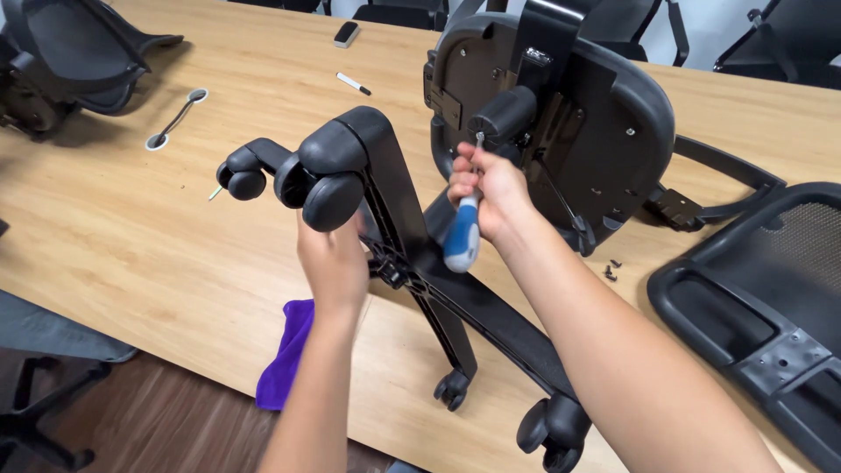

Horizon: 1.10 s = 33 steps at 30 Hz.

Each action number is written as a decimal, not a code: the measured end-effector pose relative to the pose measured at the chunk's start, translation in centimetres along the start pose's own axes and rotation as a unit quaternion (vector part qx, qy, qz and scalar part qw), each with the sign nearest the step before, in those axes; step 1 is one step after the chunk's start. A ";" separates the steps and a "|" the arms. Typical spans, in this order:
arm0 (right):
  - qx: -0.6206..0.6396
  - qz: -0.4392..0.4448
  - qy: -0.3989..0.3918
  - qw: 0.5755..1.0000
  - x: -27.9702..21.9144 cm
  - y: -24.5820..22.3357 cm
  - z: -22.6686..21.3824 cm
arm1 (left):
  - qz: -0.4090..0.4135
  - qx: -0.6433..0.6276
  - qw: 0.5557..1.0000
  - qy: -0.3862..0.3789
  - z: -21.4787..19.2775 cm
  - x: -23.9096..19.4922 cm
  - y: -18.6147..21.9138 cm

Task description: The person assembles an office chair on a table, using a screwdriver to drive screws that fasten the seat to the tilt mechanism, picking up loose screws from the table, and holding the black cylinder of the mechanism while continuing to tighten screws.

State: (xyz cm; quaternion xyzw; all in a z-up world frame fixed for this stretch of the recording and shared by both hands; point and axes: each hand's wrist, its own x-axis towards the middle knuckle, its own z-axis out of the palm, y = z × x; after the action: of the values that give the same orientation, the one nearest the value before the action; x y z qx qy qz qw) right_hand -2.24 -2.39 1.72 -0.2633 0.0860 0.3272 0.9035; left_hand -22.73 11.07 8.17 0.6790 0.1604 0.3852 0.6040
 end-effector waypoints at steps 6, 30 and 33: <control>0.200 -0.016 -0.061 0.978 1.7 -2.8 4.6 | -0.188 -0.147 0.968 -0.075 0.0 4.3 -9.8; -0.114 -0.083 0.032 0.989 1.8 2.1 3.3 | -0.005 -0.108 0.971 -0.212 -4.5 7.5 -21.6; -0.140 -0.095 0.013 0.985 2.1 2.3 1.9 | -0.006 -0.103 0.970 -0.221 -3.6 7.5 -21.2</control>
State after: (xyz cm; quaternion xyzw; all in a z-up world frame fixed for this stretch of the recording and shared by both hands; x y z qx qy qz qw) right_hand -2.09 1.29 1.69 -0.3986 0.0253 0.2454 0.8833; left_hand -15.17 23.27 -9.47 0.6804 -0.0138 0.2365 0.6935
